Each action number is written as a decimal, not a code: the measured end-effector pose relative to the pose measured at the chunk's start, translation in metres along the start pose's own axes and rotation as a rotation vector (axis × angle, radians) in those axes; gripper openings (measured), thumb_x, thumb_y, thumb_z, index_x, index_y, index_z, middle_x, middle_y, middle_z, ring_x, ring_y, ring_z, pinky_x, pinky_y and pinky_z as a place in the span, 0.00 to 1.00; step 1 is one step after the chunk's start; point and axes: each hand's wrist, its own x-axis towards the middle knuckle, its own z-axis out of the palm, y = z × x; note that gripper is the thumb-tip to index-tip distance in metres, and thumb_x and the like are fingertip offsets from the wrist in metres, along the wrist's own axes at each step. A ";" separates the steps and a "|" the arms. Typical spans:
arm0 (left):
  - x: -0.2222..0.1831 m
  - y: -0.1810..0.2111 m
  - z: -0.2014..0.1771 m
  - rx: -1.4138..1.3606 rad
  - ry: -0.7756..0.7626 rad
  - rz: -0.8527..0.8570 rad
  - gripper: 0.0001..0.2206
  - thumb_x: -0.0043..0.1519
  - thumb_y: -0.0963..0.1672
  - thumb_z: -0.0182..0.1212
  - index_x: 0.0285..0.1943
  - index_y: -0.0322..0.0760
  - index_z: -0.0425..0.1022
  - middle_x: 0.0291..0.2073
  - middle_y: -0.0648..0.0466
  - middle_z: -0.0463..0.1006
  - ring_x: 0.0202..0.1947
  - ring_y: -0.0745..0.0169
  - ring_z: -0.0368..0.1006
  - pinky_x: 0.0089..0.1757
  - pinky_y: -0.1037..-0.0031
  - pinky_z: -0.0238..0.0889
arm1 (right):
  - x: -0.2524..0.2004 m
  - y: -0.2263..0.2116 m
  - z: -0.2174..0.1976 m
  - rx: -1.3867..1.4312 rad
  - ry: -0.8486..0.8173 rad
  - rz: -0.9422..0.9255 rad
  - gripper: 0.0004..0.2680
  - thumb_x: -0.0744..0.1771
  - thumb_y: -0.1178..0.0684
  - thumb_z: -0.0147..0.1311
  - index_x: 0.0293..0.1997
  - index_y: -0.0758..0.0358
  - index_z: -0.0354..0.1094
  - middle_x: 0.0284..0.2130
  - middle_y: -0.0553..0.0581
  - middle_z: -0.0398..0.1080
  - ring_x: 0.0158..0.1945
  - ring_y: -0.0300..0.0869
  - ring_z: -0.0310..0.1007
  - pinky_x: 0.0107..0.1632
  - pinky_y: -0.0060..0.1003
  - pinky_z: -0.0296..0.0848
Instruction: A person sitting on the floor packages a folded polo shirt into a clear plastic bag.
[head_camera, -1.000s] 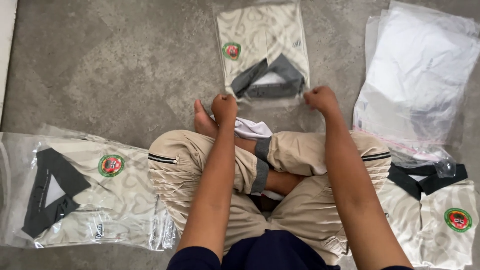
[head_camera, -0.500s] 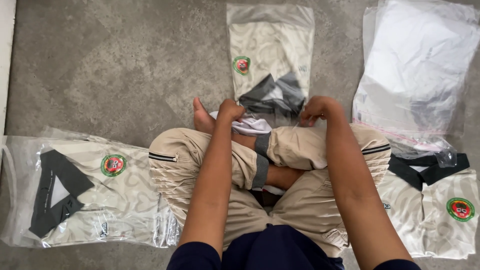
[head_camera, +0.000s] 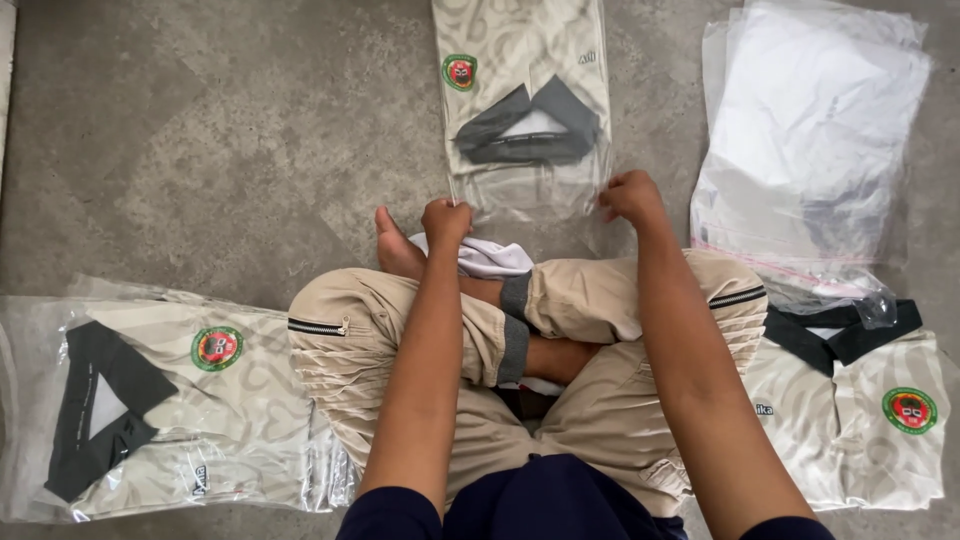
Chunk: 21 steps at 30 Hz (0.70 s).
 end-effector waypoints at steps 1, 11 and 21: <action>-0.001 0.000 -0.001 -0.009 0.031 0.011 0.11 0.45 0.44 0.53 0.34 0.35 0.74 0.15 0.54 0.74 0.16 0.65 0.74 0.25 0.74 0.68 | -0.009 -0.005 -0.004 -0.006 -0.071 0.044 0.12 0.58 0.57 0.54 0.41 0.69 0.68 0.19 0.57 0.71 0.20 0.43 0.74 0.31 0.35 0.70; -0.052 0.041 -0.018 -0.046 0.056 0.052 0.17 0.55 0.47 0.46 0.49 0.36 0.70 0.43 0.44 0.74 0.48 0.45 0.69 0.46 0.58 0.65 | 0.032 0.024 0.021 0.143 0.085 -0.107 0.12 0.62 0.54 0.49 0.47 0.66 0.66 0.25 0.58 0.71 0.22 0.40 0.71 0.27 0.33 0.69; -0.050 0.049 -0.023 -0.017 0.009 0.067 0.27 0.58 0.49 0.51 0.62 0.30 0.52 0.55 0.36 0.61 0.55 0.43 0.63 0.48 0.57 0.63 | -0.005 -0.008 0.000 0.087 0.063 0.042 0.22 0.61 0.45 0.55 0.53 0.75 0.61 0.37 0.71 0.68 0.37 0.55 0.72 0.33 0.46 0.73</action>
